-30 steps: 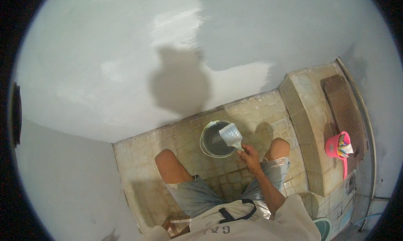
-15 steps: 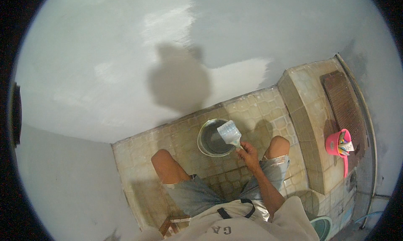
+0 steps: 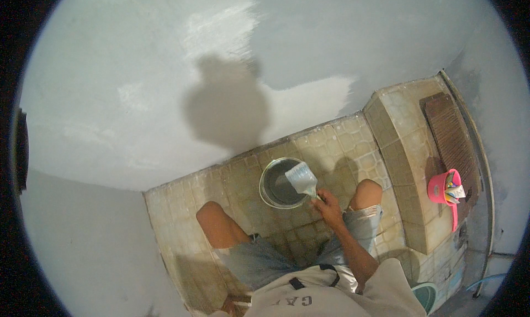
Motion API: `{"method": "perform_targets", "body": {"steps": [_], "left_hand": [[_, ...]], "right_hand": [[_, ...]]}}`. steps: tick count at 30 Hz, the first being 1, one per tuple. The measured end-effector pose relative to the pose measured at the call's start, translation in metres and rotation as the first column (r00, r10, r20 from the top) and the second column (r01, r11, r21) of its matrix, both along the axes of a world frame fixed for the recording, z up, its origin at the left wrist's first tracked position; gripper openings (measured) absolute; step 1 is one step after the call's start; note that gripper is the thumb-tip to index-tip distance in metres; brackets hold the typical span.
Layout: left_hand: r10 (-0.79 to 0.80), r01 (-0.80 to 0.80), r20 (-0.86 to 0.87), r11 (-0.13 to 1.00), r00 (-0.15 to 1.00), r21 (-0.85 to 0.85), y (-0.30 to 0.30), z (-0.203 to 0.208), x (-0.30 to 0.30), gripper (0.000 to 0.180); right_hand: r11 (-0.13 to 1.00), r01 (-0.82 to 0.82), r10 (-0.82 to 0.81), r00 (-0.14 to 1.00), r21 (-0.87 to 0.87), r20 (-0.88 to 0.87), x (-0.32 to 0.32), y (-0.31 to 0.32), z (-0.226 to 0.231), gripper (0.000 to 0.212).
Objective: The person paints a wall white using a paintbrush and a bucket of paint. They repeatedly dip the brush into the bucket and apply paint to the wall in broad strokes, covering a large area.
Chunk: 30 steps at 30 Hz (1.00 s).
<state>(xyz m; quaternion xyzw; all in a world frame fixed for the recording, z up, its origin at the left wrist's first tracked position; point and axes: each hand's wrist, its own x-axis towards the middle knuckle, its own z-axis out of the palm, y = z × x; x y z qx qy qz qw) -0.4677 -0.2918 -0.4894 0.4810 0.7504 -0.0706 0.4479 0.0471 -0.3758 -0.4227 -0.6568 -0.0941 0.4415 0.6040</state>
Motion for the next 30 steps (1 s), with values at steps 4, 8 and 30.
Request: {"method": "perform_targets", "body": {"steps": [4, 8, 30], "left_hand": [[0.019, -0.019, 0.001, 1.0, 1.0, -0.022, -0.002, -0.008, -0.01, 0.039], [0.021, -0.02, 0.006, 0.999, 1.0, -0.025, 0.003, -0.015, -0.016, 0.04], [-0.476, -0.003, -0.013, -0.034, 0.879, 0.999, 0.237, 0.367, 0.251, 0.033]], "right_hand": [[0.999, -0.045, 0.045, 0.999, -0.016, -0.005, -0.001, -0.001, 0.007, 0.031], [0.996, -0.085, 0.086, 0.994, -0.012, 0.07, -0.002, -0.007, -0.003, 0.033], [0.998, -0.026, 0.019, 0.993, 0.062, 0.116, -0.005, 0.006, 0.025, 0.03]]}}
